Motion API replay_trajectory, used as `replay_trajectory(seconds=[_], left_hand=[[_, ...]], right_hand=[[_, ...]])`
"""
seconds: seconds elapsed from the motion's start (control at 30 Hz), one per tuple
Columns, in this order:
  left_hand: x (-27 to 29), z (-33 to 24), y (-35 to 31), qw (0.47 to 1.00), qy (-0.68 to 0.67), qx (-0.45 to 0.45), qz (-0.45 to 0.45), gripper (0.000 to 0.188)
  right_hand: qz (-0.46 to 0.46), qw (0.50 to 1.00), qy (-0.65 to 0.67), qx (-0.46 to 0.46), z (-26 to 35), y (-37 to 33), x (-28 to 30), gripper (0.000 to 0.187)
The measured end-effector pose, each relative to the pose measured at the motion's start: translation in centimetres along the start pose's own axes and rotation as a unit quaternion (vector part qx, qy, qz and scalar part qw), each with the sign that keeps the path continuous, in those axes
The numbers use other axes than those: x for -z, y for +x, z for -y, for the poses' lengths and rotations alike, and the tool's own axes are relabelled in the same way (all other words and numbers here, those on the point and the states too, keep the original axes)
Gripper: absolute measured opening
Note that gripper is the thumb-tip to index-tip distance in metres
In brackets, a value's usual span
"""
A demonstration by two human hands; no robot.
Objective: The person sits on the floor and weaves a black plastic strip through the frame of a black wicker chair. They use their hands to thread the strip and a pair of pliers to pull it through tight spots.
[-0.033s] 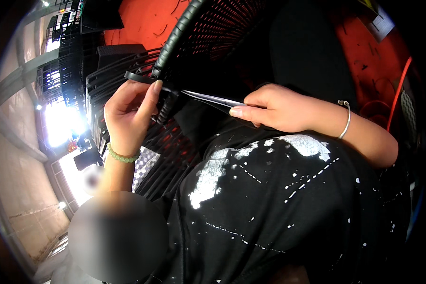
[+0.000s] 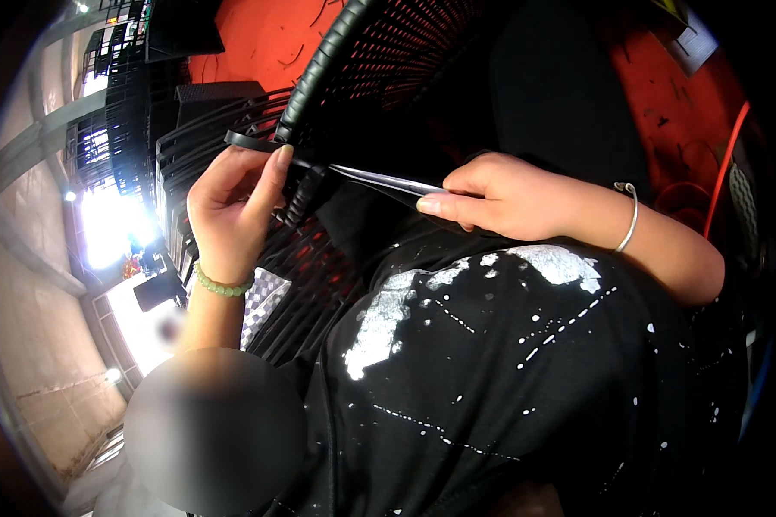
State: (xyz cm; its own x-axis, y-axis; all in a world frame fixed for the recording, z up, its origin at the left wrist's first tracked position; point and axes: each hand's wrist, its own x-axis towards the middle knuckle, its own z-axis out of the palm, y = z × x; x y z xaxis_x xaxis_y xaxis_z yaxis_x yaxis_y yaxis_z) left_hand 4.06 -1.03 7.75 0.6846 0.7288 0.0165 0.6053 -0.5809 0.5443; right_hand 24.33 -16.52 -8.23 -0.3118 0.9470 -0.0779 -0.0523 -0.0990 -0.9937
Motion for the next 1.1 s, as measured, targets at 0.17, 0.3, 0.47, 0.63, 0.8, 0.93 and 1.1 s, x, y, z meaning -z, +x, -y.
replay_trajectory(seconds=[0.17,0.3,0.47,0.63,0.8,0.93,1.1], left_hand=[[0.5,-1.1,1.0,0.992,-0.033,0.12,0.034,0.021],[0.7,-1.7,1.4,0.986,-0.017,0.152,0.073,0.025],[0.9,-3.5,2.6,0.972,0.054,0.188,0.134,0.026],[1.8,-3.8,3.4,0.948,0.078,0.24,0.195,0.026],[2.1,-3.4,3.9,0.907,0.051,0.371,0.193,0.023],[2.5,-2.5,4.1,0.883,-0.01,0.429,0.189,0.023],[3.7,-1.0,3.4,0.829,-0.147,0.497,0.209,0.02]], right_hand=[[0.001,1.0,0.012,-0.003,0.2,-0.2,0.5,0.057],[0.003,1.0,-0.021,-0.007,0.6,-0.6,1.3,0.05],[-0.017,1.0,-0.024,-0.002,0.2,-0.5,1.0,0.048],[-0.05,0.996,-0.055,0.042,-0.6,-0.1,-0.2,0.046],[-0.079,0.99,-0.088,0.074,-1.8,1.1,-1.6,0.044],[-0.057,0.993,-0.099,0.036,-1.7,1.6,-2.0,0.044],[-0.054,0.991,-0.111,0.041,-2.2,2.2,-2.5,0.048]])
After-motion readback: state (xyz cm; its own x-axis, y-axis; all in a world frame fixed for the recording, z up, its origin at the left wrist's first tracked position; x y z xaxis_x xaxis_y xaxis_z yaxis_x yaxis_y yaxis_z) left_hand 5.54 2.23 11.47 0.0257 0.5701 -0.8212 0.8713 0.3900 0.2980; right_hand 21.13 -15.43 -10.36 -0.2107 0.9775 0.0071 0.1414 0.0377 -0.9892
